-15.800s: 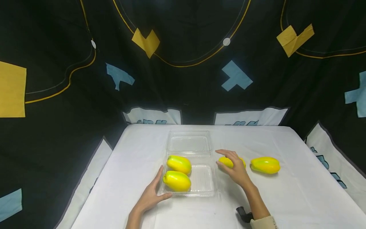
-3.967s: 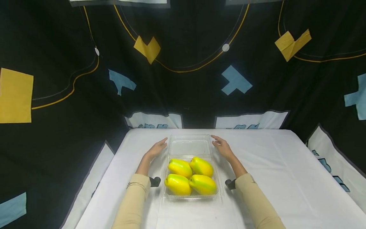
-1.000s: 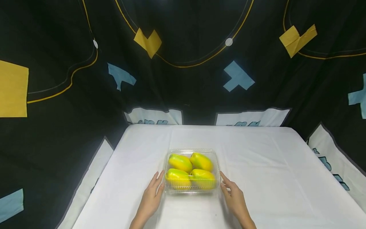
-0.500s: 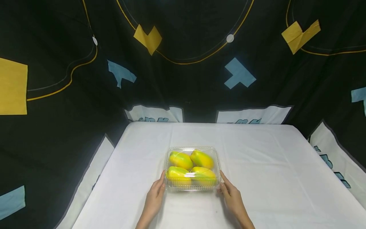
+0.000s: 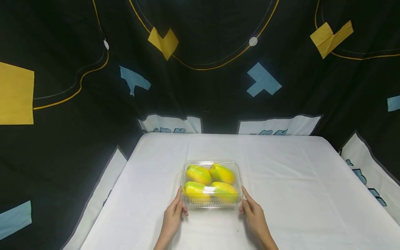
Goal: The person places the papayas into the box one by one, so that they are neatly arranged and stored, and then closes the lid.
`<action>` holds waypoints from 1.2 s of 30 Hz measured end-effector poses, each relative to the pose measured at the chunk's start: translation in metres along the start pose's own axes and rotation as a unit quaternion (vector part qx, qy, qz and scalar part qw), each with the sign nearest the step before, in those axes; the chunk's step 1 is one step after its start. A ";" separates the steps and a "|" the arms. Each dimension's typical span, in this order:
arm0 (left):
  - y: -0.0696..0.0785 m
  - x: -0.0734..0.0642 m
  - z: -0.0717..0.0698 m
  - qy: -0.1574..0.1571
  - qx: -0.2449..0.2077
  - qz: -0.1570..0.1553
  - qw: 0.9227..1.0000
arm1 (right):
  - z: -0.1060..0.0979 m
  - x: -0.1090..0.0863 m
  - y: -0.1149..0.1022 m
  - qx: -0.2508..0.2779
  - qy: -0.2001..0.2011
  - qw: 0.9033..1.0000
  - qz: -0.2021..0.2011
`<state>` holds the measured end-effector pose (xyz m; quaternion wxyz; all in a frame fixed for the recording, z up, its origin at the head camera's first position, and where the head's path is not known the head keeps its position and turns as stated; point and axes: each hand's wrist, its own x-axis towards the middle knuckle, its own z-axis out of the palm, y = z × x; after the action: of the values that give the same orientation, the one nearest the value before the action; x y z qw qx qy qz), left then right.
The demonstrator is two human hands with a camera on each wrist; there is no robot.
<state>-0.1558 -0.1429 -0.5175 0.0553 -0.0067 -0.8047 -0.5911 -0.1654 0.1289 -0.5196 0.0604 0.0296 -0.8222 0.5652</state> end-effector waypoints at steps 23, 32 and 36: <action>0.005 0.000 0.010 0.064 -0.081 -0.035 0.994 | 0.002 -0.001 -0.002 0.031 0.019 0.999 0.023; 0.007 0.001 0.011 0.075 -0.080 -0.052 0.993 | 0.003 -0.001 -0.004 0.030 0.023 0.998 0.045; 0.006 0.000 0.011 0.068 -0.077 -0.055 0.993 | 0.003 -0.001 -0.003 0.037 0.025 0.997 0.061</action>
<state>-0.1561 -0.1309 -0.5150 0.0765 0.0734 -0.7504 -0.6524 -0.1642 0.1250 -0.5176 0.0452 -0.0329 -0.7991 0.5985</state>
